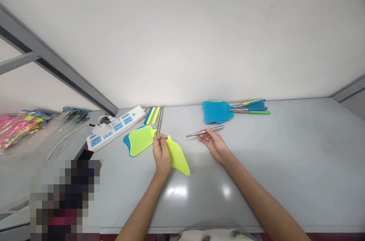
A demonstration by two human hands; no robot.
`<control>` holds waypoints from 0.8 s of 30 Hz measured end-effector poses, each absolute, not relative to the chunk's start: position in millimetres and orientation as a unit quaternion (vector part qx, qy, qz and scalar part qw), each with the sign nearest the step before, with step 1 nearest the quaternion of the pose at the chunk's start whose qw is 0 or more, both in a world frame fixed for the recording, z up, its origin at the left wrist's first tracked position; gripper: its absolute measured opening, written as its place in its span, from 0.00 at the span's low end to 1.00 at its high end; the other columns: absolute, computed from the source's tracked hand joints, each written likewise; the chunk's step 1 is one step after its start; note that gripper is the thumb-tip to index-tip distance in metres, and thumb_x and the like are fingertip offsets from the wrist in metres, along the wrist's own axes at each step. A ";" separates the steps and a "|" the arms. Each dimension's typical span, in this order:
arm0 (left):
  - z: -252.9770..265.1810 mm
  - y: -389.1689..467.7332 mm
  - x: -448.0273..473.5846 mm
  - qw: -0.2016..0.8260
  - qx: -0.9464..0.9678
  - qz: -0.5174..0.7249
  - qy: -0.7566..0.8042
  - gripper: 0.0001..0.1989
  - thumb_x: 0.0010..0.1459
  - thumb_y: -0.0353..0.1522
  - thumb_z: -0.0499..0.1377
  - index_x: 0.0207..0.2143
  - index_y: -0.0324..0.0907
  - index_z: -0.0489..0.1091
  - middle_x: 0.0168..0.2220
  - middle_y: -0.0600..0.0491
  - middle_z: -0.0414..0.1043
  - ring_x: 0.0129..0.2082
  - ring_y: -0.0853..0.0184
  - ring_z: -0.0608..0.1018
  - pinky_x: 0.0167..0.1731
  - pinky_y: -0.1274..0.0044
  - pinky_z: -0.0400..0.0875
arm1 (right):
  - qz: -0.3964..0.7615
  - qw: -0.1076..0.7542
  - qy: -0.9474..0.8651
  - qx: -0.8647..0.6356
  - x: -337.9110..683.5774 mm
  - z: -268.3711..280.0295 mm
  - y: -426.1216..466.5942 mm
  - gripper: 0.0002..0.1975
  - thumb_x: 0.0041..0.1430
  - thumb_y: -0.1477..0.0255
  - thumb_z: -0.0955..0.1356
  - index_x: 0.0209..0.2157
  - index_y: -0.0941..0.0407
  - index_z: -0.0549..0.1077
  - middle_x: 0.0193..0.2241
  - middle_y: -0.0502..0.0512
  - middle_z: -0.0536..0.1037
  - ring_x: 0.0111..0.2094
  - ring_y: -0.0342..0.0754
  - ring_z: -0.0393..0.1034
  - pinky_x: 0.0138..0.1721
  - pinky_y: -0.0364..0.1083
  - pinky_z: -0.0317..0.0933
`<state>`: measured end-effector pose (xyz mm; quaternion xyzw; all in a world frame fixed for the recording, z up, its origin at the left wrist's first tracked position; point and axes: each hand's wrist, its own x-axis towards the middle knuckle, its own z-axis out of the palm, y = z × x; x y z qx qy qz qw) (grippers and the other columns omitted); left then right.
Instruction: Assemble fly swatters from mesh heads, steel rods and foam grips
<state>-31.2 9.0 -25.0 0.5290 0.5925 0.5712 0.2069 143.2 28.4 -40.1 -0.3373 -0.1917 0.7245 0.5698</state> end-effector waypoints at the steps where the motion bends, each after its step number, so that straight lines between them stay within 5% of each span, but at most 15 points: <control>1: -24.9 9.3 -30.8 0.215 0.530 0.561 0.599 0.06 0.56 0.32 0.43 0.32 0.43 0.57 0.28 0.54 0.59 0.26 0.71 0.65 0.28 0.79 0.62 | 0.725 0.570 -0.191 -0.336 143.4 -40.8 28.7 0.11 0.44 0.65 0.68 0.26 0.59 0.73 0.22 0.52 0.74 0.30 0.44 0.69 0.38 0.45 0.61; 11: -22.4 8.9 -24.6 0.358 0.599 0.415 0.584 0.11 0.54 0.38 0.49 0.37 0.43 0.62 0.25 0.57 0.64 0.26 0.70 0.68 0.29 0.79 0.62 | 0.717 0.570 -0.229 -0.330 140.5 -42.0 28.0 0.15 0.47 0.61 0.65 0.29 0.59 0.72 0.28 0.57 0.75 0.33 0.47 0.69 0.38 0.47 0.60; 17: -19.2 8.8 -26.0 0.382 0.658 0.341 0.552 0.11 0.53 0.38 0.49 0.33 0.42 0.67 0.33 0.54 0.69 0.34 0.67 0.70 0.36 0.77 0.62 | 0.722 0.569 -0.230 -0.321 140.6 -40.7 26.7 0.17 0.49 0.58 0.63 0.33 0.57 0.71 0.34 0.58 0.75 0.38 0.50 0.68 0.39 0.48 0.59; 24: -19.6 11.3 -27.0 0.361 0.748 0.246 0.499 0.12 0.55 0.37 0.48 0.30 0.42 0.67 0.30 0.54 0.68 0.32 0.69 0.70 0.35 0.78 0.61 | 0.705 0.576 -0.249 -0.332 138.6 -41.0 25.4 0.15 0.53 0.62 0.61 0.33 0.58 0.69 0.36 0.59 0.75 0.37 0.48 0.69 0.39 0.48 0.59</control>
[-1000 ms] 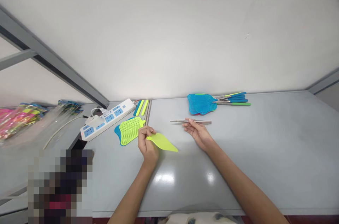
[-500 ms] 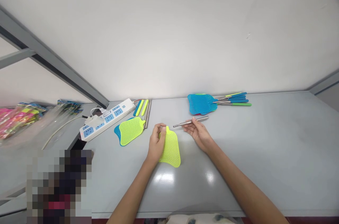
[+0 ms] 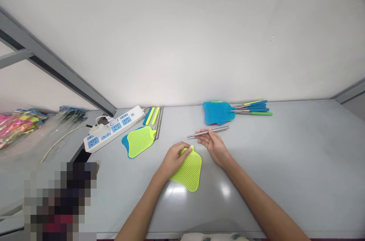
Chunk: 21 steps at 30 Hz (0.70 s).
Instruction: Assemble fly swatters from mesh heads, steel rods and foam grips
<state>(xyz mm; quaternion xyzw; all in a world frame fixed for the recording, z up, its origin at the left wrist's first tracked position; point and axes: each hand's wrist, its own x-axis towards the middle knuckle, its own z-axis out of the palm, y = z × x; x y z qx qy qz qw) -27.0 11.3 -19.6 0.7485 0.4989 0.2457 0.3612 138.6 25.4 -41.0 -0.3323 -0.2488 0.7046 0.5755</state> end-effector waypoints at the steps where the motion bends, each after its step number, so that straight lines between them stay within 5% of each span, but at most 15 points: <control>1: -19.8 11.3 -27.0 0.357 0.754 0.242 0.496 0.12 0.56 0.37 0.47 0.30 0.42 0.66 0.30 0.54 0.68 0.32 0.69 0.69 0.34 0.78 0.61 | 0.701 0.581 -0.247 -0.332 138.1 -41.4 25.1 0.14 0.53 0.62 0.61 0.33 0.58 0.69 0.35 0.59 0.75 0.37 0.48 0.69 0.38 0.48 0.60; 21: -19.3 11.1 -27.4 0.333 0.767 0.244 0.491 0.13 0.57 0.35 0.44 0.27 0.40 0.65 0.26 0.55 0.65 0.28 0.70 0.67 0.30 0.79 0.60 | 0.652 0.619 -0.246 -0.363 132.2 -42.8 21.0 0.15 0.52 0.57 0.59 0.30 0.56 0.62 0.25 0.54 0.74 0.27 0.49 0.72 0.24 0.44 0.63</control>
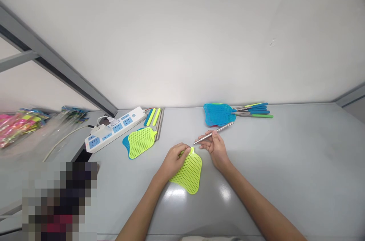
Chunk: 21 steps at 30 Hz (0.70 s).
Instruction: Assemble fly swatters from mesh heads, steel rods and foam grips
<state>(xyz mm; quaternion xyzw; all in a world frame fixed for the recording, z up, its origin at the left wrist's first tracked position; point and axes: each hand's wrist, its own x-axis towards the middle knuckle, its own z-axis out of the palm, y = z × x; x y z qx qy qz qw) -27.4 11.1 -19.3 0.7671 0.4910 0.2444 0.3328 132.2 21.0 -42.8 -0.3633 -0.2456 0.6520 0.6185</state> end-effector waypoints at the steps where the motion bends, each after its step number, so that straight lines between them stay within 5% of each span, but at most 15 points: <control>1: -19.3 10.9 -27.3 0.333 0.769 0.244 0.488 0.13 0.57 0.35 0.45 0.27 0.40 0.65 0.26 0.54 0.65 0.28 0.70 0.67 0.31 0.79 0.60 | 0.651 0.618 -0.248 -0.364 132.2 -42.9 20.8 0.15 0.52 0.57 0.59 0.30 0.56 0.62 0.25 0.54 0.74 0.27 0.49 0.72 0.24 0.44 0.63; 21: -19.7 11.5 -27.7 0.348 0.767 0.250 0.478 0.15 0.56 0.37 0.45 0.27 0.40 0.68 0.27 0.53 0.66 0.30 0.69 0.68 0.33 0.77 0.61 | 0.630 0.615 -0.286 -0.378 130.7 -45.0 22.3 0.16 0.53 0.58 0.59 0.32 0.57 0.65 0.22 0.54 0.74 0.26 0.46 0.70 0.24 0.44 0.62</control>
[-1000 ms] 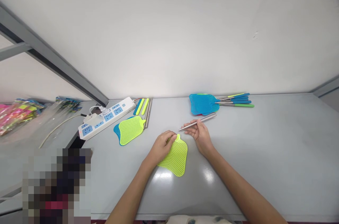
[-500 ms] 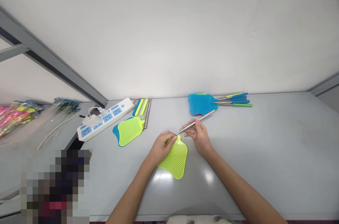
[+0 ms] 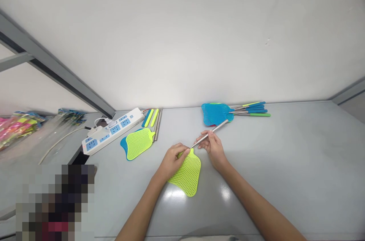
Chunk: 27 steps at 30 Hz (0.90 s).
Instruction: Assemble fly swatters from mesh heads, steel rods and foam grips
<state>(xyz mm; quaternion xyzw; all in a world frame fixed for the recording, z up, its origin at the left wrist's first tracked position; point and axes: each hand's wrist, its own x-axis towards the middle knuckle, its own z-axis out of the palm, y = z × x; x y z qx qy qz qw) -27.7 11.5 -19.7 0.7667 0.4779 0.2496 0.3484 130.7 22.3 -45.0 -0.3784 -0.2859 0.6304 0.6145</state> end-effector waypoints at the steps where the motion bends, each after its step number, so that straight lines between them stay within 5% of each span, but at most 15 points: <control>1: -19.5 11.4 -27.7 0.349 0.766 0.250 0.479 0.15 0.56 0.37 0.45 0.27 0.40 0.68 0.27 0.53 0.66 0.30 0.69 0.68 0.34 0.77 0.61 | 0.629 0.617 -0.284 -0.378 130.6 -45.0 22.5 0.16 0.52 0.58 0.59 0.31 0.57 0.65 0.22 0.54 0.74 0.26 0.46 0.70 0.24 0.44 0.61; 27: -21.8 10.7 -26.6 0.327 0.770 0.261 0.482 0.14 0.56 0.36 0.46 0.28 0.40 0.68 0.26 0.54 0.65 0.29 0.71 0.68 0.31 0.78 0.61 | 0.629 0.613 -0.268 -0.397 133.0 -45.9 23.7 0.16 0.50 0.58 0.62 0.30 0.57 0.67 0.21 0.53 0.73 0.24 0.44 0.68 0.23 0.42 0.62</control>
